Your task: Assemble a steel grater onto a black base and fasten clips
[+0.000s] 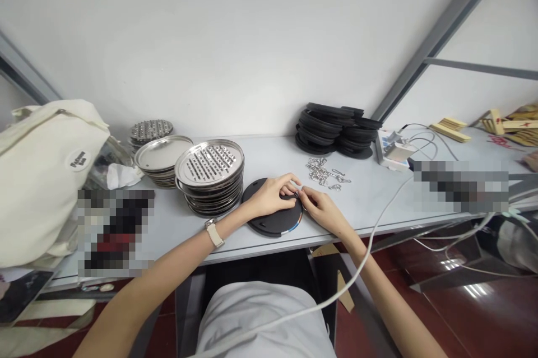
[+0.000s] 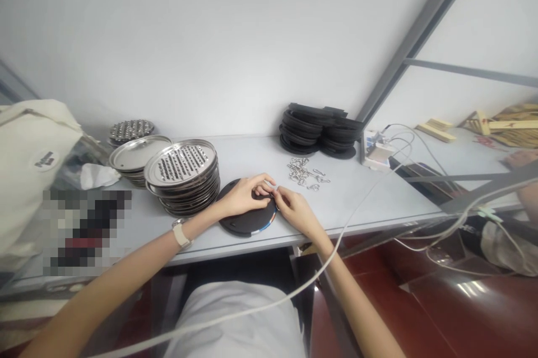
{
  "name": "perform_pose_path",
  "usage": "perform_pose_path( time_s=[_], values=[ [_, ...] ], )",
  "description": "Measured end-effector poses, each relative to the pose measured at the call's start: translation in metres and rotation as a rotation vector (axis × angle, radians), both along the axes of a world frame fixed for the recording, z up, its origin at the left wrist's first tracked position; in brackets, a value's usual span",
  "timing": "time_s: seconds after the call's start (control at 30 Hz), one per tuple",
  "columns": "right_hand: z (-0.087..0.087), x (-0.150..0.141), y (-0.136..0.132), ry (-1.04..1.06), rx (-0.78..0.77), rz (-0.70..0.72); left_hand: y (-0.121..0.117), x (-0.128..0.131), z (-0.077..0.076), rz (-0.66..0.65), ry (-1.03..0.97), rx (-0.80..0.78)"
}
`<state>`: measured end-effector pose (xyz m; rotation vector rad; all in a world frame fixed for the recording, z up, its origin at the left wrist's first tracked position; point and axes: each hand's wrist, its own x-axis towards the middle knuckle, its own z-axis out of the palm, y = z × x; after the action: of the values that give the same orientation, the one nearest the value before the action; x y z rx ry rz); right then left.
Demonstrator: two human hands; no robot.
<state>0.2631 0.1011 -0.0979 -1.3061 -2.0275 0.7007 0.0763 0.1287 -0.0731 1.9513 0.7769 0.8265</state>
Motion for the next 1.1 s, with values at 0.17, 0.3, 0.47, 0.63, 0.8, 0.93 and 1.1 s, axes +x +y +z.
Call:
perform_pose_path(
  time_s=[0.17,0.3,0.47,0.63,0.8,0.93,1.1],
  values=[
    [-0.0026,0.0009,0.0019,0.002,-0.001,0.005,-0.0004,-0.0014,0.0014,-0.016,-0.005,0.017],
    [-0.0014,0.0008,0.0013,0.004,0.003,0.005,-0.0003,-0.0016,0.0006,-0.009,0.002,0.015],
    [0.0008,-0.0003,-0.0002,0.004,0.005,0.005,0.0,-0.0015,0.0,-0.012,0.013,0.023],
    [0.0004,-0.0003,0.0001,0.019,-0.017,-0.005,-0.0006,-0.0013,0.0005,-0.01,0.006,0.03],
    [-0.0015,0.0011,0.0014,0.027,-0.03,-0.003,-0.001,-0.0009,0.0019,-0.011,-0.003,0.01],
    [-0.002,0.002,0.0022,0.02,-0.039,0.004,-0.0004,-0.001,0.0012,-0.013,-0.005,0.012],
    [-0.0018,0.0024,0.0021,0.021,-0.034,0.006,-0.0004,-0.0007,0.0004,-0.02,-0.008,0.004]
  ],
)
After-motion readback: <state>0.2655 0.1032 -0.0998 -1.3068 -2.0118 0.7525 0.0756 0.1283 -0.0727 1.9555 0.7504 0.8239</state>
